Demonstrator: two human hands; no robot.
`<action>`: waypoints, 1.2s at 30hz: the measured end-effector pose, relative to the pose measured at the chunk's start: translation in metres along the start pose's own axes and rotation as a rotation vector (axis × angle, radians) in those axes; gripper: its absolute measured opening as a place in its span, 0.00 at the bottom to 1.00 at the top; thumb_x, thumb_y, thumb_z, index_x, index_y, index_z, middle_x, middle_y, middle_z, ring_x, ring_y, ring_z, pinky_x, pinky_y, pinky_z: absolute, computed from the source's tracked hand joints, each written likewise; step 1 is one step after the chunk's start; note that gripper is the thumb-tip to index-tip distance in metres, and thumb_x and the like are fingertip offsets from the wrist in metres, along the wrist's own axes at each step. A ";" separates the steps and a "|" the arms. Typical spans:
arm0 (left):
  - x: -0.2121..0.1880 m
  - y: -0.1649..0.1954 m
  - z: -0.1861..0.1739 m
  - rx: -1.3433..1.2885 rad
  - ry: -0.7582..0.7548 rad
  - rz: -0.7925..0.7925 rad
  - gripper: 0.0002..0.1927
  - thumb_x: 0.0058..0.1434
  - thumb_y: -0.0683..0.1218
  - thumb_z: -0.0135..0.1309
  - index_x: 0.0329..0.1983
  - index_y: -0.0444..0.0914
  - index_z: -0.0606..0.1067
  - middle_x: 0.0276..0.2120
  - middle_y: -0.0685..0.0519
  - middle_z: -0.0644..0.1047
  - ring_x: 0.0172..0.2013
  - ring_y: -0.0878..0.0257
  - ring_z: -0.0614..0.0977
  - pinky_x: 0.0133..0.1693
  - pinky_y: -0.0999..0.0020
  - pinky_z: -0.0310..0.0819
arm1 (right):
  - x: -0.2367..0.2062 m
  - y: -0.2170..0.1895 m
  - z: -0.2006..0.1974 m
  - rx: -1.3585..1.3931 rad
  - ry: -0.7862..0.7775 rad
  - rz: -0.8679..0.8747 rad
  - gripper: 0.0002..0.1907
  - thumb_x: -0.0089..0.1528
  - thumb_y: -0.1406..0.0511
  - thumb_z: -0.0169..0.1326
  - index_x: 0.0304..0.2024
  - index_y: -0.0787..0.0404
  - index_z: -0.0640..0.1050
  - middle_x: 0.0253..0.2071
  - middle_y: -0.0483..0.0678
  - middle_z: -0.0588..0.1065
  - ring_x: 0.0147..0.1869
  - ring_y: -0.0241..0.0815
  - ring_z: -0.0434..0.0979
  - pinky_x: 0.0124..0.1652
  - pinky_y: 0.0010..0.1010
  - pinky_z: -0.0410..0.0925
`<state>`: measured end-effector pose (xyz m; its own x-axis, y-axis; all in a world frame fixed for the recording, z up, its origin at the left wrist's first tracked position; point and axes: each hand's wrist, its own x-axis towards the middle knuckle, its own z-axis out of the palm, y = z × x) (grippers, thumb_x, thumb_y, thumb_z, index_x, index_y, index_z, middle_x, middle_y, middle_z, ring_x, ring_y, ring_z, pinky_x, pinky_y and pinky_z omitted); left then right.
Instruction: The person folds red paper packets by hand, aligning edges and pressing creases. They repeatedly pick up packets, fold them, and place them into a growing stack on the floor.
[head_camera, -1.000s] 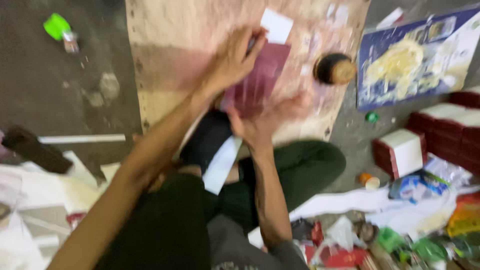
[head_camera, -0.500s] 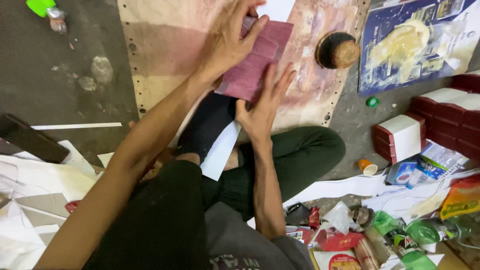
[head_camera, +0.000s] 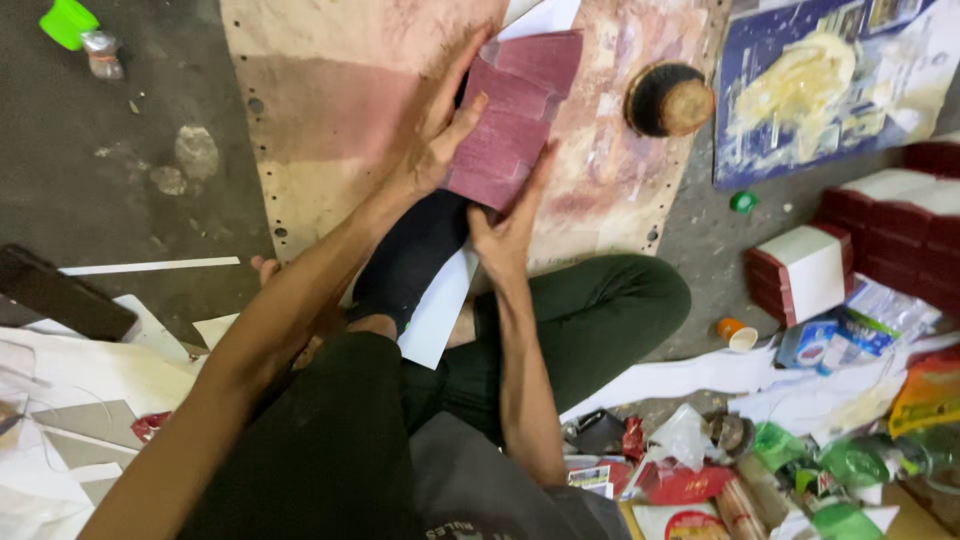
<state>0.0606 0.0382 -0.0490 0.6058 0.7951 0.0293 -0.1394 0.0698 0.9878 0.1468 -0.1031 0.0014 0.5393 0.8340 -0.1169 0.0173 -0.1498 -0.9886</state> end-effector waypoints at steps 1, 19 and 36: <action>0.001 0.000 -0.001 -0.001 0.004 -0.005 0.33 0.79 0.54 0.43 0.81 0.35 0.54 0.80 0.45 0.55 0.82 0.54 0.51 0.81 0.57 0.39 | -0.005 -0.006 0.000 -0.016 -0.030 0.010 0.65 0.49 0.75 0.58 0.79 0.58 0.33 0.83 0.60 0.39 0.86 0.57 0.38 0.79 0.46 0.39; 0.009 0.015 0.003 0.261 0.043 0.086 0.29 0.78 0.51 0.49 0.76 0.34 0.60 0.73 0.42 0.64 0.77 0.48 0.56 0.77 0.57 0.43 | -0.027 0.000 0.004 -0.082 0.027 -0.071 0.57 0.64 0.74 0.55 0.80 0.55 0.30 0.84 0.60 0.29 0.89 0.56 0.31 0.82 0.44 0.38; 0.058 0.008 0.003 0.418 0.082 0.104 0.27 0.76 0.51 0.53 0.72 0.35 0.61 0.61 0.44 0.73 0.64 0.49 0.71 0.65 0.55 0.64 | 0.112 0.020 -0.025 -0.012 0.014 -0.146 0.49 0.68 0.44 0.49 0.80 0.55 0.41 0.82 0.55 0.40 0.86 0.52 0.36 0.79 0.48 0.33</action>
<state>0.0964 0.0830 -0.0392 0.5384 0.8316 0.1360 0.1429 -0.2492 0.9578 0.2289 -0.0258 -0.0290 0.5423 0.8397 0.0291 0.1059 -0.0340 -0.9938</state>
